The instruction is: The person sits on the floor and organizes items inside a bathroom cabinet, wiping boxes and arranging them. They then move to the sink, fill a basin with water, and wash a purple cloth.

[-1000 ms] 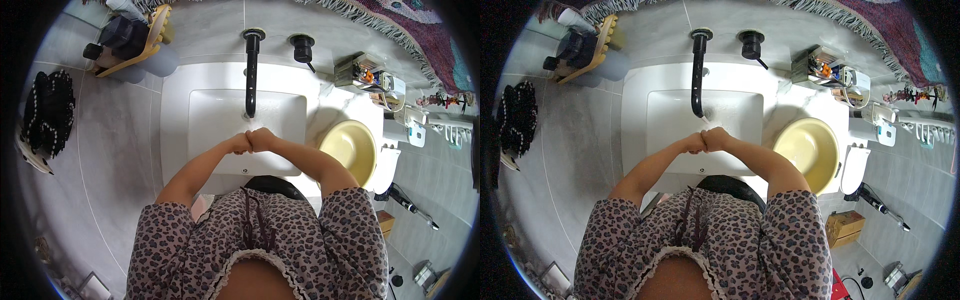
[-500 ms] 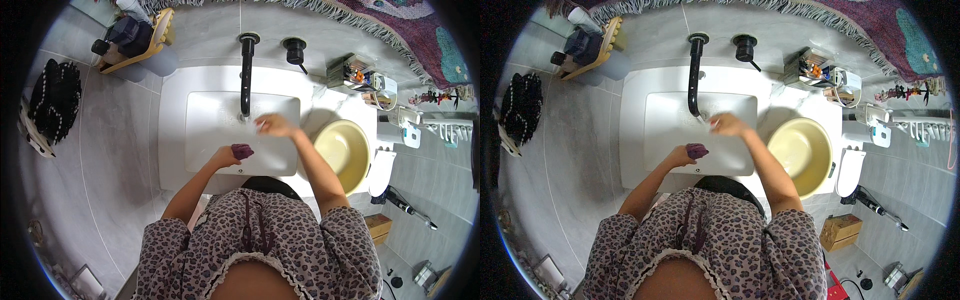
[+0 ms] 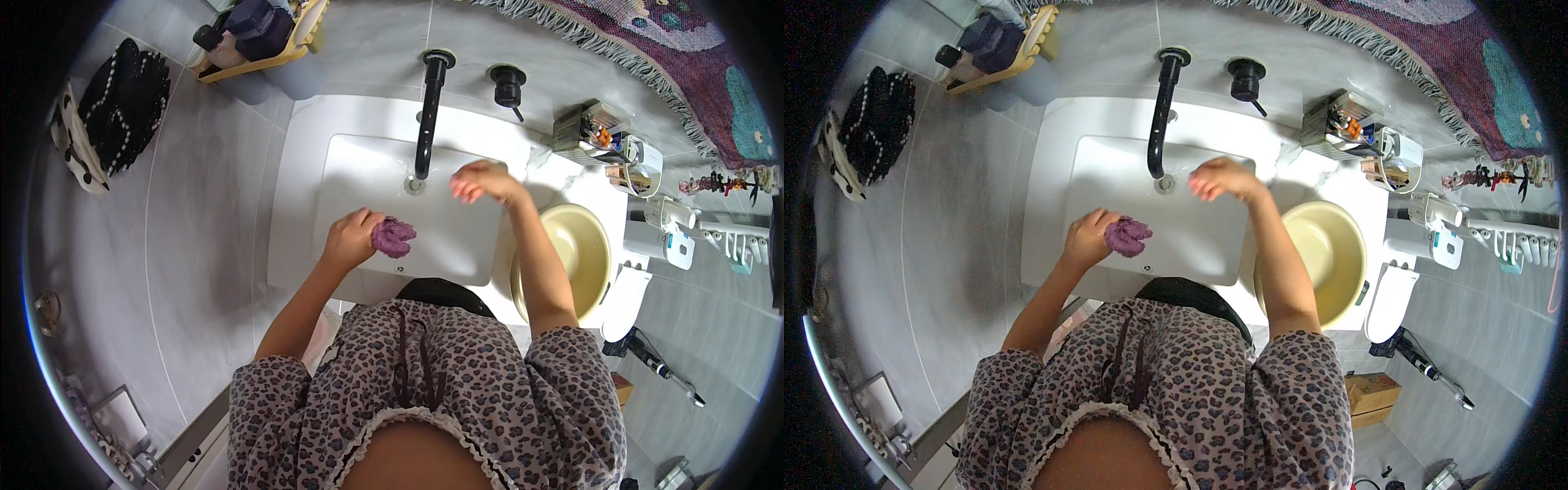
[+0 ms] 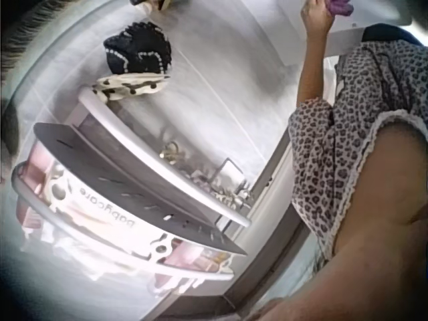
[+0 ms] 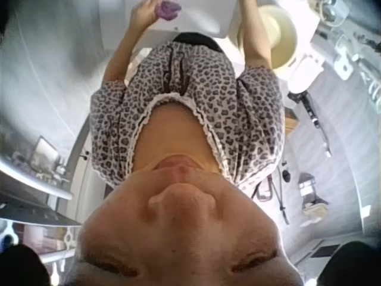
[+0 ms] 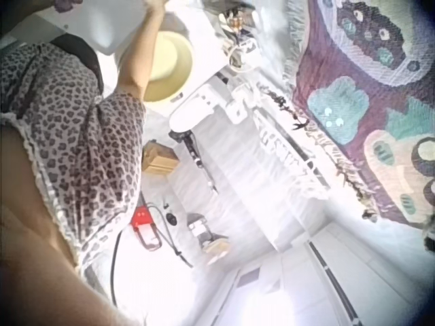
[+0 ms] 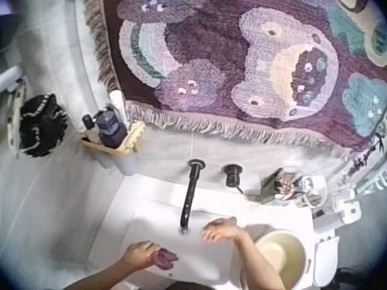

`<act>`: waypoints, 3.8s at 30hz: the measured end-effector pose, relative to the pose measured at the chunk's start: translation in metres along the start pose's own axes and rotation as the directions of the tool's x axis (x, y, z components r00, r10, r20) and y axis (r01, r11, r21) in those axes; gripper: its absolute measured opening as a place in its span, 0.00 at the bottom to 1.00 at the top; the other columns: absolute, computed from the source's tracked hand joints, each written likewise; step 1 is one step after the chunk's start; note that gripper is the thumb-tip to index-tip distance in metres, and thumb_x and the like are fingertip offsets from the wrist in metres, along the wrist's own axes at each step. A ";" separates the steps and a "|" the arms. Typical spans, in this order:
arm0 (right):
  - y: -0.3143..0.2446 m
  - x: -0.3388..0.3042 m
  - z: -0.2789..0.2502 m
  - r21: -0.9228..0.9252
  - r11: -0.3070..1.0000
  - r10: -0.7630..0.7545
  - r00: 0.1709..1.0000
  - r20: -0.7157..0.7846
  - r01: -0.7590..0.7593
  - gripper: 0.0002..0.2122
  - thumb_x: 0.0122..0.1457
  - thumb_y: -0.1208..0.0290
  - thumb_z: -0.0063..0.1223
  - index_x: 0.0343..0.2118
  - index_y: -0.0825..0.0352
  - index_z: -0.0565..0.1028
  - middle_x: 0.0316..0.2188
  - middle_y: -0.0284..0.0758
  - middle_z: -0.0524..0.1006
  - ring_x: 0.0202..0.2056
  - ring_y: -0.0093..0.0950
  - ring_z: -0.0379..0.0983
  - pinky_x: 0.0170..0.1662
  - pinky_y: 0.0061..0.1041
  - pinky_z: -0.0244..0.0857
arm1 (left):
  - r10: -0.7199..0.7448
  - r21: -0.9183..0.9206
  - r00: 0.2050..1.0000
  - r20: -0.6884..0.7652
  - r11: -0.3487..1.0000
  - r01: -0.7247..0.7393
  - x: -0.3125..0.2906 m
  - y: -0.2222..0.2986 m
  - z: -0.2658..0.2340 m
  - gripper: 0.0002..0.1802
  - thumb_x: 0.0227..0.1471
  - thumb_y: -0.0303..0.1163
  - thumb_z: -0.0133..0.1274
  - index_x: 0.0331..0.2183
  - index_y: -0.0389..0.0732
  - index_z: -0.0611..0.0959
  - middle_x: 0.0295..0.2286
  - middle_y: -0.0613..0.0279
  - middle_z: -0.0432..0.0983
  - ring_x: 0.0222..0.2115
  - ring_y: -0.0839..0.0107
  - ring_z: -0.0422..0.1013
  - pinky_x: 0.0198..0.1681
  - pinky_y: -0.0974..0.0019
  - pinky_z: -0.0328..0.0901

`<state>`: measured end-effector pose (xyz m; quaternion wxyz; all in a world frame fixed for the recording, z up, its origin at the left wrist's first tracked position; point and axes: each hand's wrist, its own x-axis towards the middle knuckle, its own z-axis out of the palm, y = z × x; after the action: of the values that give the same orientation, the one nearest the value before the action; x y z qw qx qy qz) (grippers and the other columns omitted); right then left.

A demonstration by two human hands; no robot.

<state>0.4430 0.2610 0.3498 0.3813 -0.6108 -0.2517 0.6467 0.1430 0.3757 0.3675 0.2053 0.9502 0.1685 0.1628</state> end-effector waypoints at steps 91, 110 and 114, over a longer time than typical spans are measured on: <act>0.113 0.119 0.097 -0.398 0.906 0.017 0.953 -0.302 -0.143 0.21 0.51 0.68 0.39 0.49 0.67 0.66 0.18 0.38 0.76 0.23 0.29 0.75 0.30 0.28 0.68 | -0.702 -0.866 0.575 0.420 -0.119 0.486 -0.041 -0.015 -0.009 0.21 0.48 0.29 0.54 0.45 0.37 0.69 0.38 0.60 0.70 0.35 0.70 0.71 0.34 0.67 0.72; -0.043 -0.076 0.120 -0.388 0.782 -0.593 0.774 -0.222 0.488 0.10 0.59 0.67 0.42 0.32 0.69 0.70 0.23 0.29 0.72 0.26 0.20 0.66 0.31 0.21 0.62 | -0.283 -0.513 0.955 0.090 0.809 0.288 -0.006 0.017 -0.048 0.21 0.35 0.33 0.64 0.31 0.36 0.75 0.35 0.60 0.72 0.37 0.68 0.69 0.39 0.68 0.63; -0.063 -0.091 0.116 -0.291 0.789 -0.593 0.795 -0.129 0.541 0.10 0.60 0.66 0.43 0.33 0.68 0.70 0.25 0.28 0.72 0.26 0.19 0.67 0.31 0.20 0.62 | -0.182 -0.482 0.959 0.216 0.835 0.267 0.003 0.045 -0.072 0.23 0.32 0.39 0.67 0.27 0.36 0.74 0.32 0.59 0.73 0.33 0.70 0.69 0.39 0.68 0.63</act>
<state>0.3375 0.2410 0.4684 0.5070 -0.6134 -0.4577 0.3965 0.1303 0.3625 0.4499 0.4780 0.8463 0.2135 0.0988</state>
